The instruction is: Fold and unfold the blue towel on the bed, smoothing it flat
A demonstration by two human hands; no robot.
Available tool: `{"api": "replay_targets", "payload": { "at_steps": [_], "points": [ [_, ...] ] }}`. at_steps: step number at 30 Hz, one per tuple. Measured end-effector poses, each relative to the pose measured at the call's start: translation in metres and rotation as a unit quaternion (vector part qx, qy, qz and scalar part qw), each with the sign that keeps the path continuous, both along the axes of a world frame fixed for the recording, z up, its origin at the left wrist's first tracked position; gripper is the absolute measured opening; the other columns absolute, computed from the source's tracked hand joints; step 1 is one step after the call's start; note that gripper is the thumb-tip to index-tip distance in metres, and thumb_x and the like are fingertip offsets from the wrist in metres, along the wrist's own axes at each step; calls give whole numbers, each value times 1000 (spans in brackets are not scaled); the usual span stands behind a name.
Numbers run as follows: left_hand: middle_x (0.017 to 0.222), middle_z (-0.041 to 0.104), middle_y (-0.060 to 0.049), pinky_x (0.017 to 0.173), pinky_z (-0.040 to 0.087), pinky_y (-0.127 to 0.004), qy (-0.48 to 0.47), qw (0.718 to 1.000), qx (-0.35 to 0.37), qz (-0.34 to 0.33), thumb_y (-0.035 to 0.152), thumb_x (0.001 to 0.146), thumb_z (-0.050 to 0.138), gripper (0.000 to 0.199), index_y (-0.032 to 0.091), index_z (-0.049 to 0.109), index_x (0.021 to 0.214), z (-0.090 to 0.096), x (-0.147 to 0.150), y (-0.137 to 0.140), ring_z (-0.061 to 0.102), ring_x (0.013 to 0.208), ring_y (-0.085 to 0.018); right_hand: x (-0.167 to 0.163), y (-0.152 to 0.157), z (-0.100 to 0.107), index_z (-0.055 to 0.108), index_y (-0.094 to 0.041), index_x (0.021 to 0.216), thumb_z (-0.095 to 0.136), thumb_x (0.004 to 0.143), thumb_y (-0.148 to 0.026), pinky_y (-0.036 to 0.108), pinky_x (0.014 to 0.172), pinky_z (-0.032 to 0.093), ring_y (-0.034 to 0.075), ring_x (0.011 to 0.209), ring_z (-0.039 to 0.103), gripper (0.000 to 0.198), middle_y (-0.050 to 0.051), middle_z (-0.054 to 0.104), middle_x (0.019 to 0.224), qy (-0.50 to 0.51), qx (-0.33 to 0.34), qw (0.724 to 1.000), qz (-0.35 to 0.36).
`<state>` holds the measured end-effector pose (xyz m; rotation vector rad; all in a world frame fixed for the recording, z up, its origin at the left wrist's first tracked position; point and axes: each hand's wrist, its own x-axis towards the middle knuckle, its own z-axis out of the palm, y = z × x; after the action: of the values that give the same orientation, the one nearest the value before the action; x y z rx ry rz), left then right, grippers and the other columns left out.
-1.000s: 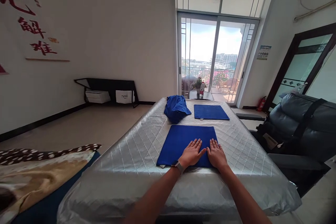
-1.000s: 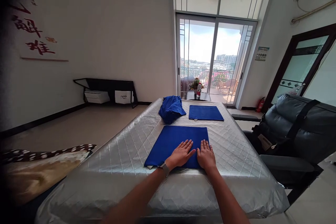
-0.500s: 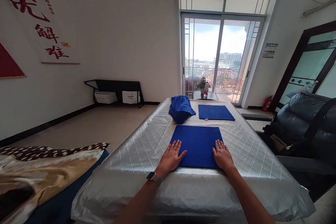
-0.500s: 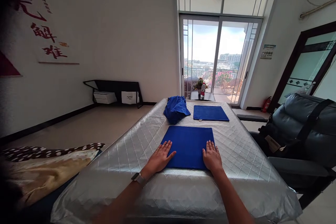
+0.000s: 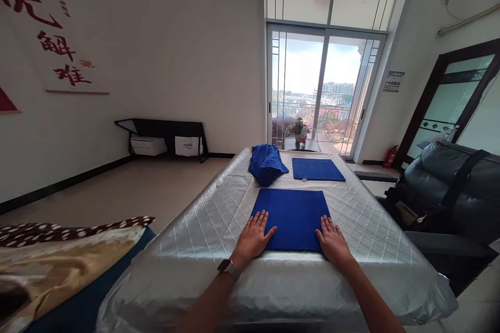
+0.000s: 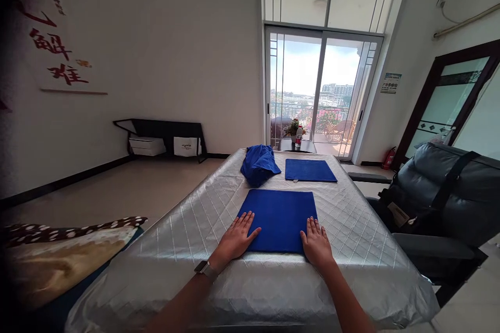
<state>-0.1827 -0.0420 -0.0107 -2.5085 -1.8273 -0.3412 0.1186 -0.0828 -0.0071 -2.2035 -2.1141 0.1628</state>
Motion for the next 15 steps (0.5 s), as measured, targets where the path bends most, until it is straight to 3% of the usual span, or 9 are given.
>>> {"api": "replay_targets", "payload": {
  "at_steps": [5, 11, 15],
  "points": [
    [163, 31, -12, 126, 21, -45, 13, 1000, 18, -8, 60, 103, 27, 73, 9, 36, 156, 1, 1, -1, 26, 153, -26, -1, 0, -1, 15, -10, 161, 15, 102, -46, 41, 126, 7, 19, 156, 4, 69, 6, 11, 169, -2, 1, 1000, 0],
    [160, 39, -12, 127, 19, -47, 5, 994, 103, -17, 55, 104, 29, 66, 12, 43, 152, 12, 3, -10, 29, 151, -25, 0, 1, -4, 15, -10, 161, 16, 102, -46, 43, 126, 8, 19, 156, 4, 69, 7, 11, 169, 5, 14, 1000, 3],
    [160, 40, -14, 125, 24, -50, -15, 989, 139, -45, 56, 105, 25, 67, 12, 44, 152, 17, 37, -29, 30, 151, -27, 0, 2, -6, 17, -11, 161, 18, 102, -46, 43, 125, 10, 20, 156, 6, 68, 8, 12, 168, 6, 18, 1000, 2]
  ]
}}
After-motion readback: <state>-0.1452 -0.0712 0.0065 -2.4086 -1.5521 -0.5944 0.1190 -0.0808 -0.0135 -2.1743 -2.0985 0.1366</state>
